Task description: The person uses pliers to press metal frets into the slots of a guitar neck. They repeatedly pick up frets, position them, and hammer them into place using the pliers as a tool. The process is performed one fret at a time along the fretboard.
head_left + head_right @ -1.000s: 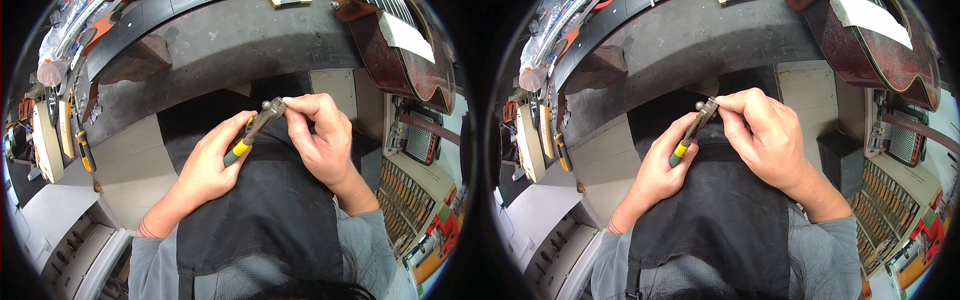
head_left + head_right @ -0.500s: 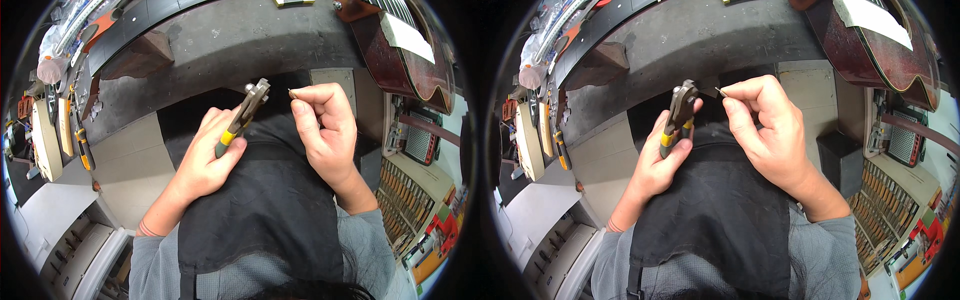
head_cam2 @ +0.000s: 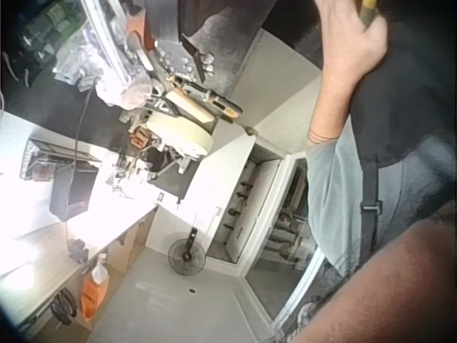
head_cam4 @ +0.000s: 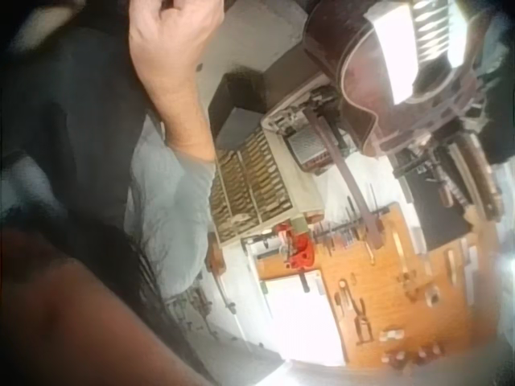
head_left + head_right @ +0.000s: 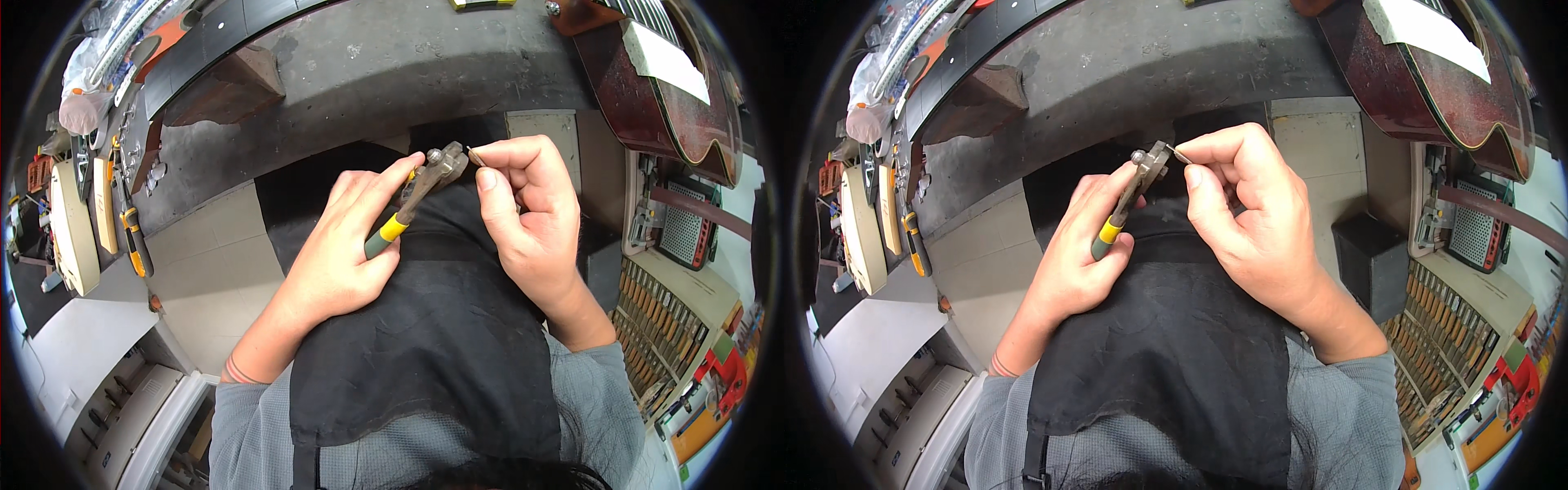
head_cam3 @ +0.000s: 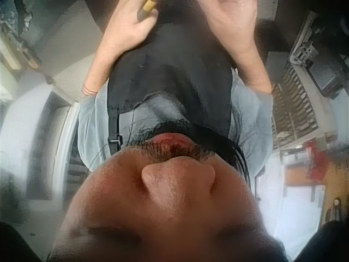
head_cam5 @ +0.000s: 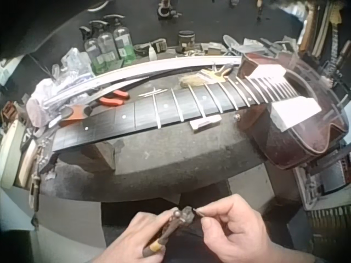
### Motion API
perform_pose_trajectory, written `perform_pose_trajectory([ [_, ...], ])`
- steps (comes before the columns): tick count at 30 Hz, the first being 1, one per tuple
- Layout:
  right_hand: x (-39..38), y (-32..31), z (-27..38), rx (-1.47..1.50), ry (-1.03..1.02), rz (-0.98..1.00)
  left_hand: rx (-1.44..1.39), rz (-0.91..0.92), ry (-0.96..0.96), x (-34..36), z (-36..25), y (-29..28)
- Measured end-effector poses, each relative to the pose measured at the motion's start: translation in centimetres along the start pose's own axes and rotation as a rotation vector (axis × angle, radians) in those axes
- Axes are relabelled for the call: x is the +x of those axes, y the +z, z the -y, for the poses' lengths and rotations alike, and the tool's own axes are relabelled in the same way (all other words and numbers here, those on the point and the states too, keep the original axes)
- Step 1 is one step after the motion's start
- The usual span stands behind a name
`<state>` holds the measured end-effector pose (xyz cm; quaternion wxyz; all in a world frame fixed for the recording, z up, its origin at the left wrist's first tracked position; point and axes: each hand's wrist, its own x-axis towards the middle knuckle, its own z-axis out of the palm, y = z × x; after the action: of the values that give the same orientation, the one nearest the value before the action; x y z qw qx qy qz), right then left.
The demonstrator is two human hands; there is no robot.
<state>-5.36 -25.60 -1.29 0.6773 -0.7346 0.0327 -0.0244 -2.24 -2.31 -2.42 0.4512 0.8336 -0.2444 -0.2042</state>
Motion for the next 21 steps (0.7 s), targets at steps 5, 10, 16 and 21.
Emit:
perform_pose_trajectory([
  [5,0.0,0.3,-0.7,0.035,-0.046,0.002,-0.054,0.014,-0.102,-0.2,-0.7,0.0],
  [10,0.0,0.2,-0.4,0.006,-0.032,-0.005,0.005,0.003,-0.095,-0.1,-0.8,-0.2],
  [16,0.2,0.1,-0.7,-0.158,-0.157,-0.038,-0.007,0.017,-0.109,-0.1,-1.0,-0.2],
  [21,0.4,-0.3,-1.1,-0.302,-0.274,-0.025,-0.035,0.002,-0.113,-0.3,-1.0,0.0],
])
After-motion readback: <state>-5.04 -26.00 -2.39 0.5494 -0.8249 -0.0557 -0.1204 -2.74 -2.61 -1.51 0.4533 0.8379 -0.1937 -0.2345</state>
